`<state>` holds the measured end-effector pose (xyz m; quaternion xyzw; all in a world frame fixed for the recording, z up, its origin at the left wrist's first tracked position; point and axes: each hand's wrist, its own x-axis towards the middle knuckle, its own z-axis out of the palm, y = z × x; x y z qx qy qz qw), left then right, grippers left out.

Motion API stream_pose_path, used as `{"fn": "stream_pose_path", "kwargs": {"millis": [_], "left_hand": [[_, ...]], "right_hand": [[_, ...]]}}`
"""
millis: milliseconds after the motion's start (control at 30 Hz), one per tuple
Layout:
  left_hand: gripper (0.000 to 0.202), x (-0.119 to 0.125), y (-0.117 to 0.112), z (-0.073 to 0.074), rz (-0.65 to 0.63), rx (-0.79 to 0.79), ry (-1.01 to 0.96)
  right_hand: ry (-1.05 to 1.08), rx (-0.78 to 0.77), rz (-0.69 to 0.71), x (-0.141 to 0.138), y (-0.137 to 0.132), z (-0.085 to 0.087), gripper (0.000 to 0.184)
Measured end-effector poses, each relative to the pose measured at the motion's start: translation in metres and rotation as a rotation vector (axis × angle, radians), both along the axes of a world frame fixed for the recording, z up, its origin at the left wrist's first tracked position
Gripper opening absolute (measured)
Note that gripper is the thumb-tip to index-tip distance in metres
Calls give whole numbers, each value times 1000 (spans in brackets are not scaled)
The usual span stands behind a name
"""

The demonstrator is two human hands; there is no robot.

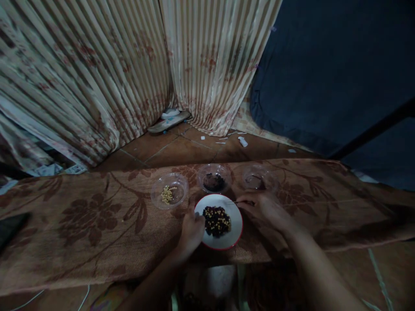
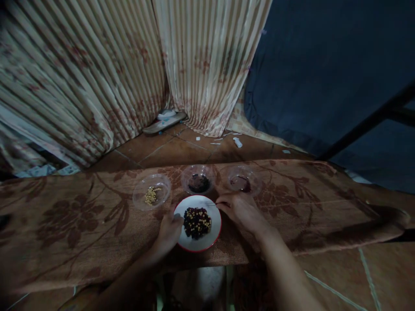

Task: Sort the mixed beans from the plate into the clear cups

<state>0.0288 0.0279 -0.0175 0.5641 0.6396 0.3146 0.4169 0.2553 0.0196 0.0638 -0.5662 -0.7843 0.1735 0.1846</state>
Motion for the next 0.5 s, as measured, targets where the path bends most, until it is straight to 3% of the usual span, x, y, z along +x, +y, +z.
{"fn": "stream_pose_path", "kwargs": {"millis": [200, 500], "left_hand": [[48, 0, -2, 1, -16, -21, -50], [54, 1, -3, 8, -11, -39, -36]], "right_hand": [[-127, 32, 37, -7, 1, -9, 24], [-235, 42, 27, -14, 1, -7, 24]]}}
